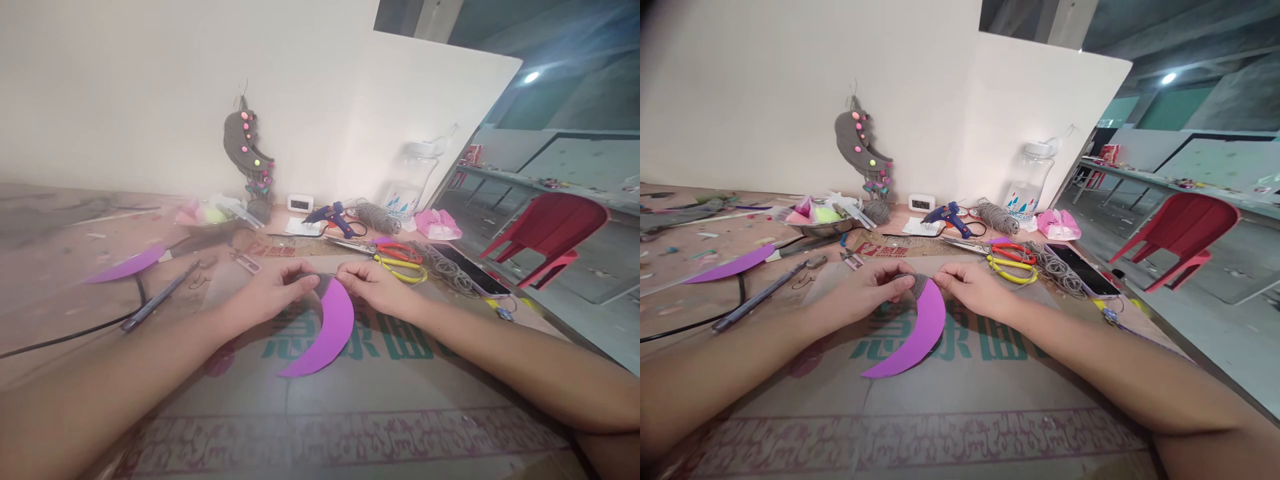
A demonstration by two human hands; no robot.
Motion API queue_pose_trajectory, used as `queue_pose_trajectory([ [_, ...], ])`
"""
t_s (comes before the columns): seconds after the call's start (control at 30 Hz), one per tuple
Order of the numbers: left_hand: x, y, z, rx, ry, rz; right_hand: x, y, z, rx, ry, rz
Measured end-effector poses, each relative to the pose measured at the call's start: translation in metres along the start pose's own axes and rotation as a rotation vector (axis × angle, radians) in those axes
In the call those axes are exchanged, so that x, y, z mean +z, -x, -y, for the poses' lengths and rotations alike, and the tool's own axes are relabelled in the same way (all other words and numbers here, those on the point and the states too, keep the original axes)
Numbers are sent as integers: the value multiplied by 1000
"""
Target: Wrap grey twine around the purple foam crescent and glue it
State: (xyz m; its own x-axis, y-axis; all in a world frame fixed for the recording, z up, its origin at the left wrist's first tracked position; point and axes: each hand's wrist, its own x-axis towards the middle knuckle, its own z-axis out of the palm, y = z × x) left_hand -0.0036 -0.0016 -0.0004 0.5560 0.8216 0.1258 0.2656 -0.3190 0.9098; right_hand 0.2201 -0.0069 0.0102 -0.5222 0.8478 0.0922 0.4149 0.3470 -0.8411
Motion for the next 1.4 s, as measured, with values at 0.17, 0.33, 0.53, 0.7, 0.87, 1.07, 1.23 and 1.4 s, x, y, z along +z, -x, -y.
queue_pose_trajectory([
  [0.17,1,1,-3,-4,5,42,2,-1,5,21,-11,13],
  [0.33,2,1,-5,-8,-9,21,2,-1,6,2,-6,-2],
  [0.53,-4,2,-10,-10,-144,-432,-3,-1,4,-55,-68,-254],
  [0.7,-4,5,-12,49,-188,-479,5,-1,5,-79,26,-186],
  [0.87,1,6,-12,181,-164,-521,6,5,9,-219,225,-348],
  [1.07,-3,-1,-1,-34,3,-249,-12,6,-1,-503,619,-489],
  [1.23,-1,1,-1,-42,40,-74,-16,3,-10,-536,891,-428],
  [1.4,-2,1,-2,-5,53,-102,-15,4,-12,-604,1102,-335],
])
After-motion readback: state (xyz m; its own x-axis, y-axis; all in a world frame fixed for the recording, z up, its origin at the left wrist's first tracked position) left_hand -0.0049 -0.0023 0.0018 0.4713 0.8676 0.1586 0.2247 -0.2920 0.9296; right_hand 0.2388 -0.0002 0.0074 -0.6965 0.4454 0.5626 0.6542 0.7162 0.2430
